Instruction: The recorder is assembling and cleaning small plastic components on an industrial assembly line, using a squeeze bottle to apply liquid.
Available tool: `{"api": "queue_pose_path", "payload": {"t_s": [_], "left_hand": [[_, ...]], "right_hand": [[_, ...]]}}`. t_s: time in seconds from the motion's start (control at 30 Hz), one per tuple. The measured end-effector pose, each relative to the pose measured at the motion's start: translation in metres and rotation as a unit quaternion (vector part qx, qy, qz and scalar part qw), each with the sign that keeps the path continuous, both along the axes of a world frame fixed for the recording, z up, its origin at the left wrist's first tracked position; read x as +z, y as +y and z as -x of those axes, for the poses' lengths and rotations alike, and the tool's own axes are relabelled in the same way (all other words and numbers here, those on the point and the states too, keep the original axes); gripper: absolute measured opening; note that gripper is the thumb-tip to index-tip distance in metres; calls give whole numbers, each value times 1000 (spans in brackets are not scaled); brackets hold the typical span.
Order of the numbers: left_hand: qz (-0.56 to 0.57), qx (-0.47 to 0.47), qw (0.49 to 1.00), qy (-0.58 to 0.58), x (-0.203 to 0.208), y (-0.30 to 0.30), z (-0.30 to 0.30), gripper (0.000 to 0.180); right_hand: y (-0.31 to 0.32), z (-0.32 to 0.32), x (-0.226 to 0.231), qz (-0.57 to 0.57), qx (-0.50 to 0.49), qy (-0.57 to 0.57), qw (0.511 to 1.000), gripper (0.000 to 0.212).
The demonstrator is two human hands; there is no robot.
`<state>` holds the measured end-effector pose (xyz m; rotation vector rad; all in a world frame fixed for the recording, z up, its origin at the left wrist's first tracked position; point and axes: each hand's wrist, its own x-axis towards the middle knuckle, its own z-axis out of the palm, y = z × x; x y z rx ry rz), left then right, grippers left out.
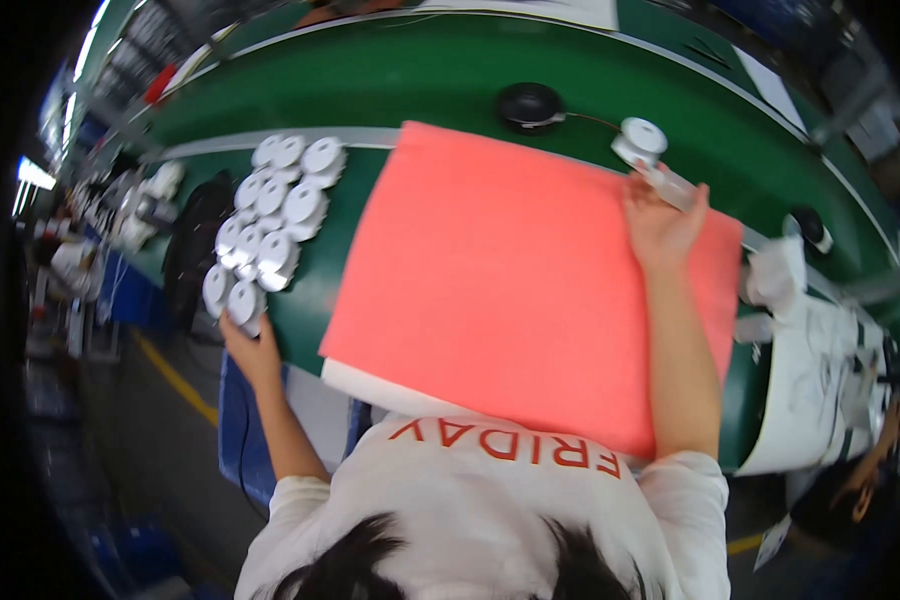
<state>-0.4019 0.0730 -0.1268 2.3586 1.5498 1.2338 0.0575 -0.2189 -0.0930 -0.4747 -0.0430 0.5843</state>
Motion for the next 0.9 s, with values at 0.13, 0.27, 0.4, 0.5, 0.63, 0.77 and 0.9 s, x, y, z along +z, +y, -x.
{"api": "queue_pose_path", "payload": {"t_s": [0.13,0.27,0.4,0.5,0.63,0.77,0.9], "left_hand": [[-14,26,1000,2,-12,8,-7,60],[31,44,998,-28,1,1,-9,61],[14,29,999,-20,5,4,-7,60],[-12,17,1000,8,6,7,-5,58],[-7,10,1000,7,6,12,-4,58],[1,15,1000,-3,2,14,-4,60],[-8,18,1000,-12,-2,16,3,60]], "right_hand": [[-3,9,1,20,21,-23,999,56],[6,15,1,65,22,-49,996,54],[10,18,5,97,14,-46,994,54],[17,27,13,115,-3,-37,993,55],[6,19,1,71,63,-160,983,54],[1,15,-1,-75,237,-267,931,51],[27,51,21,280,-2,-307,909,47]]}}
